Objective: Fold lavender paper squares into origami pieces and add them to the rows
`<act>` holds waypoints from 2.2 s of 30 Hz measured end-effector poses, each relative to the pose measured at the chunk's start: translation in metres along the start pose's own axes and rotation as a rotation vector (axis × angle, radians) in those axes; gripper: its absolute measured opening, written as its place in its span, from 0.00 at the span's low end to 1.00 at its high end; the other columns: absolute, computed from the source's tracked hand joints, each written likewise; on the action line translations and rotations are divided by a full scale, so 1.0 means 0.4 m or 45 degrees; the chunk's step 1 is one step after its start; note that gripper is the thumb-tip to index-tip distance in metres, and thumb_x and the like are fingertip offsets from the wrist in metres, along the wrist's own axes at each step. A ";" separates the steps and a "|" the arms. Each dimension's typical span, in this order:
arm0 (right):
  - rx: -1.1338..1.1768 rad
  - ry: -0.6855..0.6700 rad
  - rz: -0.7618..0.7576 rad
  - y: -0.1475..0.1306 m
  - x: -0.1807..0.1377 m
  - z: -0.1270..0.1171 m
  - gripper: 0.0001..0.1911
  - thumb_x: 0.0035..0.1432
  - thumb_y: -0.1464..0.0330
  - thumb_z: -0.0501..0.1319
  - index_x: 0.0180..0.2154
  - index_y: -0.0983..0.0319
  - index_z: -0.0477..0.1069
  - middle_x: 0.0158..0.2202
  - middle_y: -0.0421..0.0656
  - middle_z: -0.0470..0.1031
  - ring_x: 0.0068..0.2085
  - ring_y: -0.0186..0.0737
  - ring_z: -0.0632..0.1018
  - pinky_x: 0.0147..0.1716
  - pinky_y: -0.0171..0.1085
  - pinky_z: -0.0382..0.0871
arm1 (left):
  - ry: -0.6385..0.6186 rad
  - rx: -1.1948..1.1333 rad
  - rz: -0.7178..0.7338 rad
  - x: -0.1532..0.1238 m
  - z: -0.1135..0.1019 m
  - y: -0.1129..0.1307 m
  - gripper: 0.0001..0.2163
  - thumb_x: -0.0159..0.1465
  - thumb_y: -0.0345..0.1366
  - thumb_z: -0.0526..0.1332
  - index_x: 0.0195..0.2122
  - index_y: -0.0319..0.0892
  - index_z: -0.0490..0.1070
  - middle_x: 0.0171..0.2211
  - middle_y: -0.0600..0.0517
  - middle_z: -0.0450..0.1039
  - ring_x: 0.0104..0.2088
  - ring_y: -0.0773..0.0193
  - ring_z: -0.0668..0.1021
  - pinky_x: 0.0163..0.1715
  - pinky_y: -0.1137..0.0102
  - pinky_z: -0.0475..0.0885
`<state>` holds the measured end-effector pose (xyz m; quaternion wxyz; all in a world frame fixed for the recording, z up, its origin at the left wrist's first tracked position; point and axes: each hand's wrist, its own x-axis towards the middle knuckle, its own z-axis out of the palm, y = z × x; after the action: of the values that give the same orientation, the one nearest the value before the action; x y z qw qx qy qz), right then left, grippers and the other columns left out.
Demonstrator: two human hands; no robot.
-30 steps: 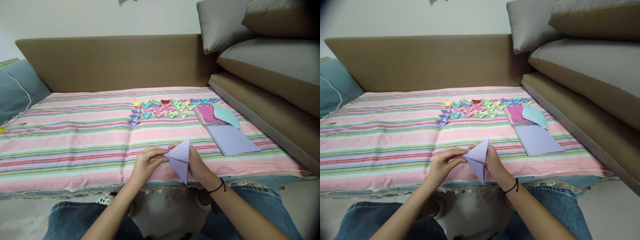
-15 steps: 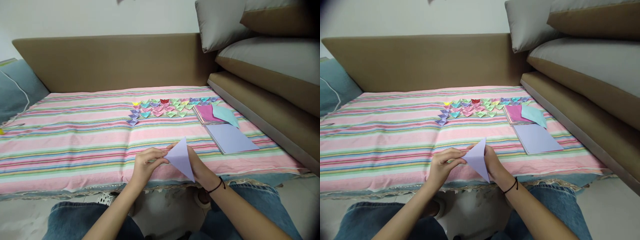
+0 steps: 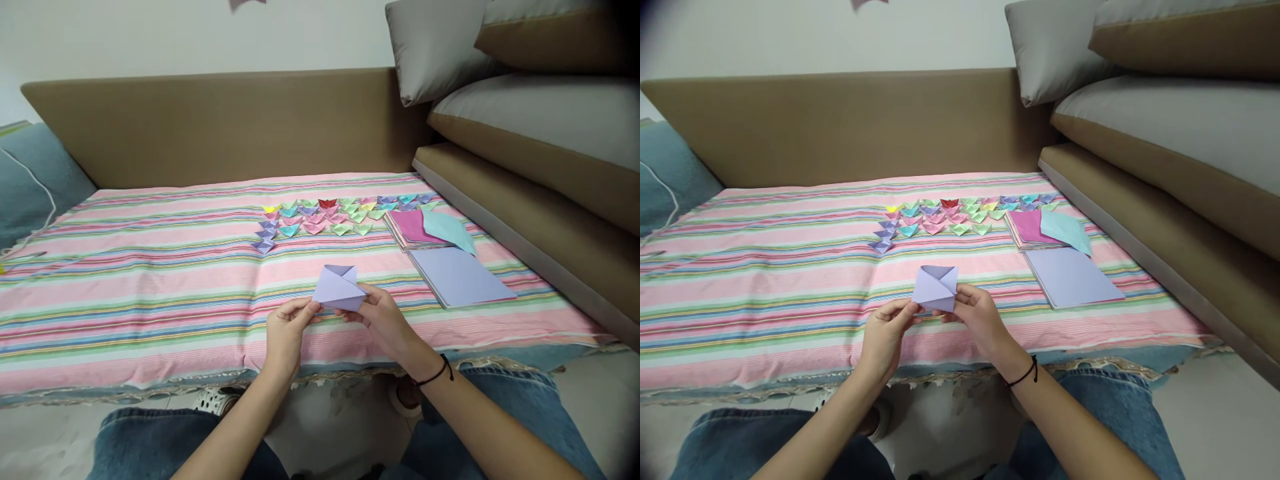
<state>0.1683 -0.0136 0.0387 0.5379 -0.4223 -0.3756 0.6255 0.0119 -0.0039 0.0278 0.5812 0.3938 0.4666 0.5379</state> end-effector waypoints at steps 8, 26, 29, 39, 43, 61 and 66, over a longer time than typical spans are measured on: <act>-0.084 -0.011 -0.172 -0.003 0.002 0.001 0.18 0.51 0.55 0.61 0.37 0.61 0.72 0.34 0.44 0.77 0.36 0.44 0.78 0.32 0.39 0.75 | 0.092 -0.307 -0.218 0.000 0.009 -0.010 0.13 0.40 0.37 0.73 0.24 0.36 0.76 0.22 0.53 0.75 0.25 0.69 0.77 0.31 0.74 0.74; -0.909 -0.222 -0.586 -0.019 -0.002 -0.026 0.10 0.53 0.71 0.59 0.37 0.61 0.75 0.31 0.42 0.78 0.32 0.38 0.77 0.29 0.34 0.71 | -0.459 0.425 0.354 0.017 -0.025 0.050 0.23 0.54 0.32 0.65 0.49 0.44 0.60 0.35 0.51 0.74 0.38 0.64 0.77 0.38 0.71 0.71; -0.884 -0.182 -0.610 -0.013 -0.003 -0.025 0.11 0.52 0.71 0.61 0.39 0.61 0.74 0.32 0.42 0.78 0.32 0.38 0.77 0.30 0.34 0.72 | -0.409 0.460 0.364 0.011 -0.028 0.044 0.18 0.55 0.33 0.64 0.45 0.43 0.63 0.30 0.52 0.74 0.34 0.64 0.77 0.32 0.72 0.71; -0.947 -0.039 -0.907 -0.014 -0.018 -0.020 0.10 0.53 0.70 0.61 0.40 0.58 0.73 0.35 0.43 0.79 0.33 0.37 0.78 0.31 0.34 0.73 | -0.350 0.716 0.601 -0.011 -0.019 0.070 0.09 0.57 0.36 0.63 0.39 0.43 0.69 0.35 0.50 0.73 0.36 0.64 0.75 0.34 0.72 0.70; -1.010 -0.039 -0.932 -0.017 -0.024 -0.017 0.08 0.53 0.70 0.61 0.38 0.58 0.74 0.31 0.42 0.79 0.29 0.36 0.77 0.28 0.33 0.72 | -0.377 0.698 0.561 -0.013 -0.020 0.074 0.05 0.57 0.36 0.63 0.32 0.41 0.72 0.33 0.50 0.74 0.35 0.63 0.76 0.33 0.72 0.71; -0.834 -0.038 -0.696 -0.031 -0.024 -0.017 0.05 0.52 0.68 0.62 0.30 0.60 0.76 0.29 0.43 0.80 0.31 0.40 0.80 0.31 0.37 0.76 | -0.371 0.617 0.390 -0.014 -0.012 0.064 0.05 0.53 0.36 0.66 0.25 0.40 0.75 0.26 0.49 0.77 0.29 0.62 0.77 0.28 0.72 0.72; -0.840 -0.002 -0.733 -0.030 -0.025 -0.012 0.04 0.51 0.70 0.63 0.30 0.60 0.76 0.29 0.43 0.80 0.30 0.40 0.80 0.30 0.36 0.76 | -0.308 0.460 0.194 -0.013 -0.011 0.057 0.08 0.49 0.38 0.68 0.24 0.39 0.75 0.24 0.50 0.76 0.25 0.64 0.76 0.24 0.73 0.71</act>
<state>0.1777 -0.0217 0.0492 0.5263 -0.4490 -0.6583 0.2968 0.0017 -0.0067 0.0492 0.5108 0.5872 0.4512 0.4367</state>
